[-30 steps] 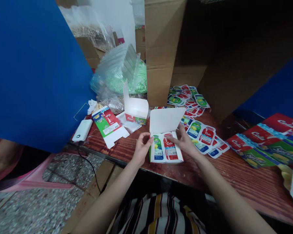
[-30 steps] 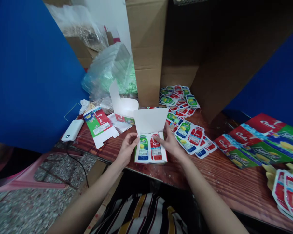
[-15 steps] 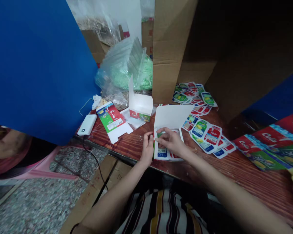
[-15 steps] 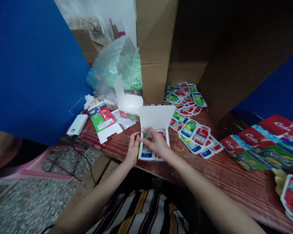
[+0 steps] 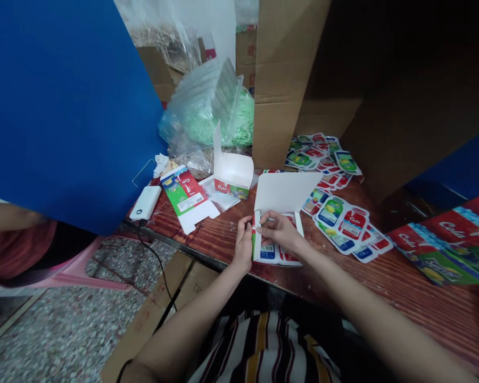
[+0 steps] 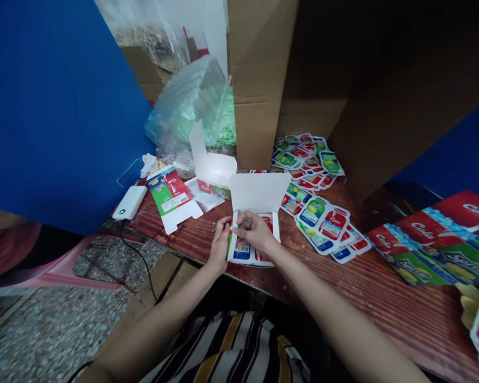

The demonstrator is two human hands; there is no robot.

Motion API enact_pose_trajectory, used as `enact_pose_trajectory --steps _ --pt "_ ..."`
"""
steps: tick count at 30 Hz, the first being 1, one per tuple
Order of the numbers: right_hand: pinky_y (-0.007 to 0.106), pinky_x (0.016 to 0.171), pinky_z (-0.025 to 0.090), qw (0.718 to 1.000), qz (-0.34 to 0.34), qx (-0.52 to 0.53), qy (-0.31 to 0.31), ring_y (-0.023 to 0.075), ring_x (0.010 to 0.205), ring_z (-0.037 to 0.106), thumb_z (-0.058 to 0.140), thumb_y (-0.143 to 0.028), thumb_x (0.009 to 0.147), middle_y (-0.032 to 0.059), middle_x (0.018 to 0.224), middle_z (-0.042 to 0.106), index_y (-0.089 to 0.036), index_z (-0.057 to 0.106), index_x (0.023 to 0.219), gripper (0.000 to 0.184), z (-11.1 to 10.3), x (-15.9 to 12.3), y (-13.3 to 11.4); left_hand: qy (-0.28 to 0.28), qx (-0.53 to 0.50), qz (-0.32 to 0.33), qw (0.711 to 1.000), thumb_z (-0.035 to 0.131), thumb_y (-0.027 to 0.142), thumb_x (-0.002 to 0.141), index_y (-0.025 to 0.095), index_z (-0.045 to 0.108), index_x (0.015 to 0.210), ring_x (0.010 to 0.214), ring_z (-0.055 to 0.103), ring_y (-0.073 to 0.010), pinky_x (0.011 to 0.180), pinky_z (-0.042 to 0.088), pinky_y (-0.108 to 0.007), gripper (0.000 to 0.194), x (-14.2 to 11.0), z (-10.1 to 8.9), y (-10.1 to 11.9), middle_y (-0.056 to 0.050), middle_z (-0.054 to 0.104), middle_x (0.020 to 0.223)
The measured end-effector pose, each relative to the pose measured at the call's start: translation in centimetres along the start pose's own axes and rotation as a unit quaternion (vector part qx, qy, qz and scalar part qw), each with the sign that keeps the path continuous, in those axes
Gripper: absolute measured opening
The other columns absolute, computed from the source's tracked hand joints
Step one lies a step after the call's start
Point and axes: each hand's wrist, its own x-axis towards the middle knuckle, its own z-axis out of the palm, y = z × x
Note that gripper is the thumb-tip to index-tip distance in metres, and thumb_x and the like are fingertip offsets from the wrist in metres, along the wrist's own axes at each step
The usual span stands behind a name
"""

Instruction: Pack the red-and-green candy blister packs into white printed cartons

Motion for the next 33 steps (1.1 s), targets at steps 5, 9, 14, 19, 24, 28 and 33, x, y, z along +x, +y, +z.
enact_pose_trajectory --steps 5,9,14,19,24,28,33 --pt "0.021 0.048 0.051 0.999 -0.021 0.014 -0.023 0.0075 0.049 0.054 0.082 -0.032 0.056 -0.0089 0.058 0.056 -0.021 0.047 0.080 0.044 0.1 0.0 0.1 -0.006 0.003 -0.002 1.000 0.042 0.035 0.093 0.025 0.052 0.110 0.106 0.056 -0.0166 0.091 0.045 -0.029 0.021 0.0 -0.1 -0.2 -0.001 0.060 0.115" --pt "0.020 0.049 0.050 0.998 -0.049 0.006 -0.037 0.0069 0.053 0.053 0.078 -0.030 0.061 -0.0075 0.063 0.056 -0.020 0.050 0.080 0.036 0.3 0.1 0.1 -0.012 0.013 -0.015 1.000 0.042 0.036 0.093 0.026 0.052 0.110 0.107 0.056 -0.0166 0.093 0.045 -0.029 0.022 0.0 -0.1 0.0 0.000 0.060 0.116" --pt "0.019 0.047 0.048 0.998 -0.037 0.004 -0.054 0.0069 0.051 0.053 0.075 -0.030 0.063 -0.0085 0.063 0.054 -0.021 0.047 0.084 0.036 0.2 0.3 0.3 -0.019 -0.006 -0.021 1.000 0.047 0.045 0.091 0.026 0.051 0.110 0.109 0.056 -0.0180 0.093 0.045 -0.030 0.027 0.4 0.0 0.7 -0.003 0.060 0.115" --pt "0.025 0.047 0.050 0.999 -0.020 -0.045 -0.015 0.0121 0.048 0.056 0.073 -0.032 0.064 -0.0105 0.059 0.054 -0.025 0.034 0.086 0.045 0.4 0.7 0.6 -0.060 -0.054 -0.033 0.996 0.061 0.042 0.083 0.024 0.048 0.112 0.107 0.058 -0.0196 0.091 0.047 -0.032 0.036 1.6 0.3 1.2 -0.006 0.058 0.115" --pt "0.028 0.059 0.049 0.888 -0.185 -0.396 0.139 0.0170 0.065 0.063 0.057 -0.016 0.080 0.0009 0.076 0.063 -0.022 0.047 0.093 0.017 2.0 -2.4 -1.0 -0.067 0.015 0.019 0.997 0.065 0.040 0.081 0.022 0.051 0.110 0.106 0.056 -0.0197 0.096 0.044 -0.034 0.037 2.0 0.0 1.3 -0.006 0.058 0.112" --pt "0.028 0.070 0.049 0.786 -0.348 -0.447 0.248 0.0152 0.076 0.063 0.052 -0.025 0.091 0.0036 0.091 0.066 -0.022 0.058 0.091 0.007 -0.1 -5.9 -2.9 -0.097 0.043 0.038 0.994 0.064 0.041 0.082 0.021 0.050 0.115 0.102 0.058 -0.0207 0.092 0.046 -0.037 0.041 2.3 -0.3 1.1 -0.008 0.059 0.113" --pt "0.039 0.080 0.053 0.846 -0.255 -0.333 0.329 0.0245 0.096 0.063 0.074 -0.044 0.072 0.0102 0.112 0.063 -0.022 0.049 0.124 0.061 -7.0 -4.8 -0.9 -0.108 0.087 0.066 0.988 0.067 0.037 0.079 0.023 0.051 0.119 0.103 0.059 -0.0213 0.090 0.048 -0.037 0.045 3.1 -0.7 1.6 -0.009 0.061 0.114"
